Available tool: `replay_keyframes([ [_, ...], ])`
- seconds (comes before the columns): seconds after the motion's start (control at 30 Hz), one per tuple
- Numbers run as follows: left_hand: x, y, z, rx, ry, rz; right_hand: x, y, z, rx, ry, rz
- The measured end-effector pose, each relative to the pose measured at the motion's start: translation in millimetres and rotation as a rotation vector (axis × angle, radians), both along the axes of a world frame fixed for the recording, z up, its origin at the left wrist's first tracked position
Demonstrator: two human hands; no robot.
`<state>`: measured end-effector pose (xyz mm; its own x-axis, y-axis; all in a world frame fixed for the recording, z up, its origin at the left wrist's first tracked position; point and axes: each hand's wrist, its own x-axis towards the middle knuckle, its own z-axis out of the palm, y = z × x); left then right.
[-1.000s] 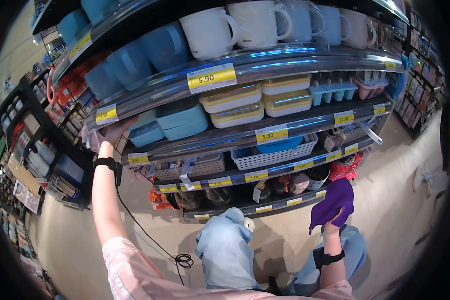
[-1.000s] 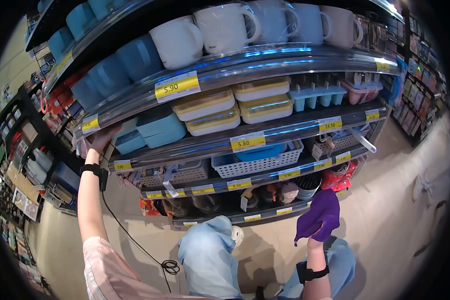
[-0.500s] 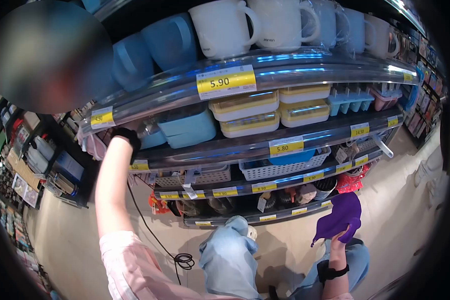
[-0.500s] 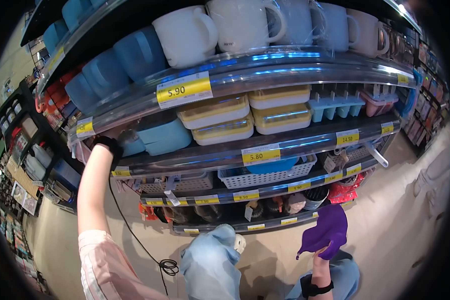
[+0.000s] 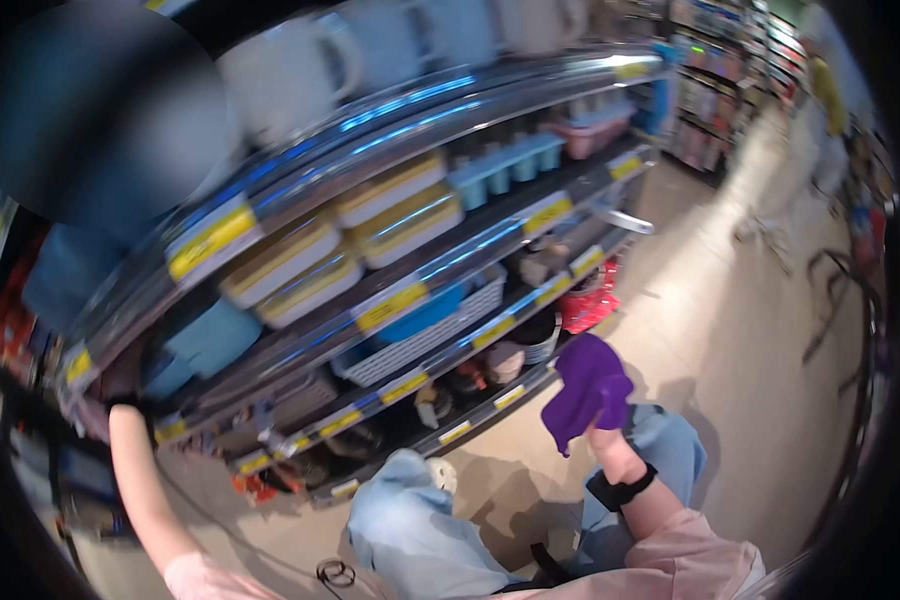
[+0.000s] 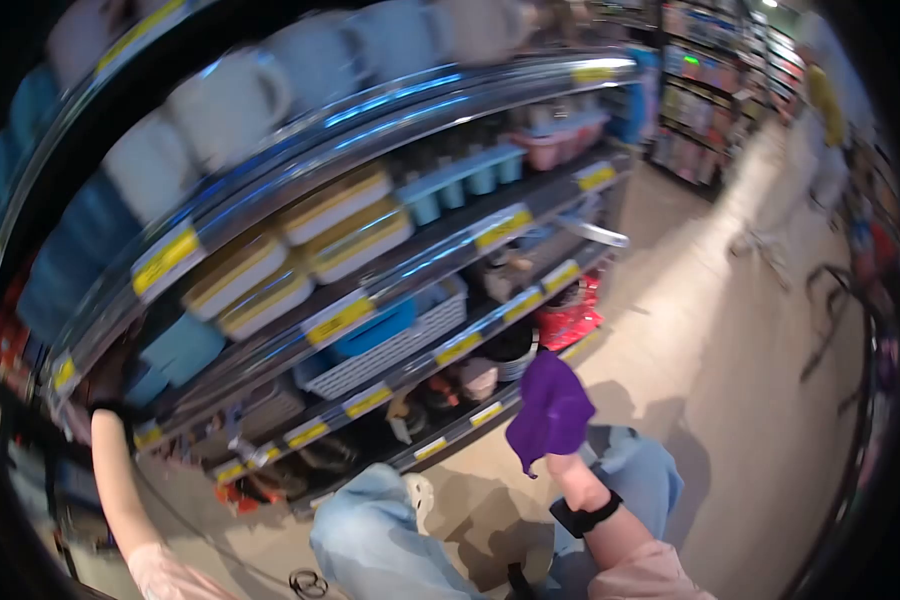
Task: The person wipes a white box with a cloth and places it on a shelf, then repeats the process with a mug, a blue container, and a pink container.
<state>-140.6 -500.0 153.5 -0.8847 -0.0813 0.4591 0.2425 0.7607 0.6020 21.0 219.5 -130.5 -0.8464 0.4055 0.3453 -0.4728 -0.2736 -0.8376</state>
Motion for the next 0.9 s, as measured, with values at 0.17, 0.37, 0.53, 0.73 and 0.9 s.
replay_keyframes([
  [0.17,34.8,84.9,19.6,-0.294,0.082,0.288,-9.7,-26.6,67.0,-0.099,0.036,0.05],
  [0.37,19.7,70.9,-14.1,0.098,0.093,0.059,-14.3,-29.2,61.2,0.014,0.152,-0.027],
  [0.53,51.6,170.7,2.9,0.094,0.178,0.114,-6.4,-33.8,89.1,-0.057,0.284,-0.029],
  [0.73,81.9,254.5,9.4,0.152,0.284,0.035,-18.6,-33.0,72.6,0.3,0.252,-0.242],
  [0.9,113.4,309.9,3.4,0.207,0.33,-0.05,8.5,-33.2,92.9,0.154,0.406,0.104],
])
